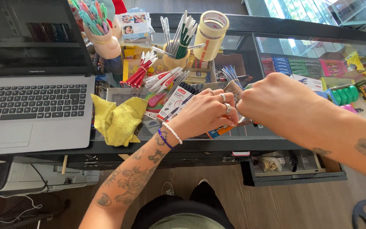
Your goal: Organizing and packaging stationery items like pens and boxes on a shop counter
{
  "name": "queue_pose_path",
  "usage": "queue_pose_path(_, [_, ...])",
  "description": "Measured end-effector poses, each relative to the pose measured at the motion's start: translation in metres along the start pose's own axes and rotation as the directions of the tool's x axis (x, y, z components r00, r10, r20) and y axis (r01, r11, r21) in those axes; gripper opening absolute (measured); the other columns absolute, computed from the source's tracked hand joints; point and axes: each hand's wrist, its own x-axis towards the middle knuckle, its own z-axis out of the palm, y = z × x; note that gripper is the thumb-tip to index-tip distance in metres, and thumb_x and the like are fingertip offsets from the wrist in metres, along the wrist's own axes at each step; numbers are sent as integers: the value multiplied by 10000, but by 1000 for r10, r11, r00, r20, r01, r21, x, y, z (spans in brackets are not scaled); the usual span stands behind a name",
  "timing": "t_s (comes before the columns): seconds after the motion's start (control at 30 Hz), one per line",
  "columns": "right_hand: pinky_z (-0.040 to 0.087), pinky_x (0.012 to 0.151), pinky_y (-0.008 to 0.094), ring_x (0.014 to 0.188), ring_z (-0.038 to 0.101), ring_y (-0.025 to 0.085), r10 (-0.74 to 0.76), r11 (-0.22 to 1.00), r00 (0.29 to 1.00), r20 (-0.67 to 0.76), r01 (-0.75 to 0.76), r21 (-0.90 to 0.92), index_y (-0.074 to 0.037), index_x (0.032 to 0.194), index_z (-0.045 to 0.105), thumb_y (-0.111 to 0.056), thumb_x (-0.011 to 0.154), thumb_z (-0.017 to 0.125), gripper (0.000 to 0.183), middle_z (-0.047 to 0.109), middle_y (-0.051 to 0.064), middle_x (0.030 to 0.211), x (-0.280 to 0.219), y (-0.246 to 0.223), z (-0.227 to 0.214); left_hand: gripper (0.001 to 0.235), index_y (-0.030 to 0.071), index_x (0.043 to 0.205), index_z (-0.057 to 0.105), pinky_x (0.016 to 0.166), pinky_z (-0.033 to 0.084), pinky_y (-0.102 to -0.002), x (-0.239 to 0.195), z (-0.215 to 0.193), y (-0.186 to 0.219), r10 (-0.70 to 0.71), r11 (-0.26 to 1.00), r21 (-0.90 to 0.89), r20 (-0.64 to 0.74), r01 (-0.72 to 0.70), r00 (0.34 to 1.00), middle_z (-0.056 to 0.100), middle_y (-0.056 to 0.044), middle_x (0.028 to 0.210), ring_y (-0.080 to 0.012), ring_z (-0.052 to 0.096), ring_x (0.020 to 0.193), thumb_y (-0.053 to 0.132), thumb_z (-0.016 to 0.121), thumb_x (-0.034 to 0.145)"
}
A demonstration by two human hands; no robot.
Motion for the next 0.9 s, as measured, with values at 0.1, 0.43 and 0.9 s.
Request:
queue_pose_path(0.1, [504,650,337,747,720,143,-56,998,996,-69,53,-46,-320,701,617,-24,833,800,372,675,-146,690,1,-1,7,198,326,903,797,805,405,-385,-1,-1,0,5,1000,-5,-4,-5,1000,653,82,1023,-198,670,979,375,658,1035])
queue_pose_path(0.43, [679,824,385,1114,718,165,303,951,951,-58,-299,73,-407,1231,500,-554,753,751,559,672,-187,1138,-24,39,42,243,328,921,755,799,378,-364,-7,-7,1,11,999,-36,-5,-11,1000,609,43,1056,-181,635,950,394,588,1084])
queue_pose_path(0.9, [472,1181,460,1484,546,352,823,-222,425,-377,852,475,-99,1392,423,-64,559,1014,1022,531,207,1634,95,-116,170,113,231,1176,715,913,510,-343,-38,21,-3,226,959,237,-320,-153,920,680,9,1128,-184,632,1072,260,709,1067])
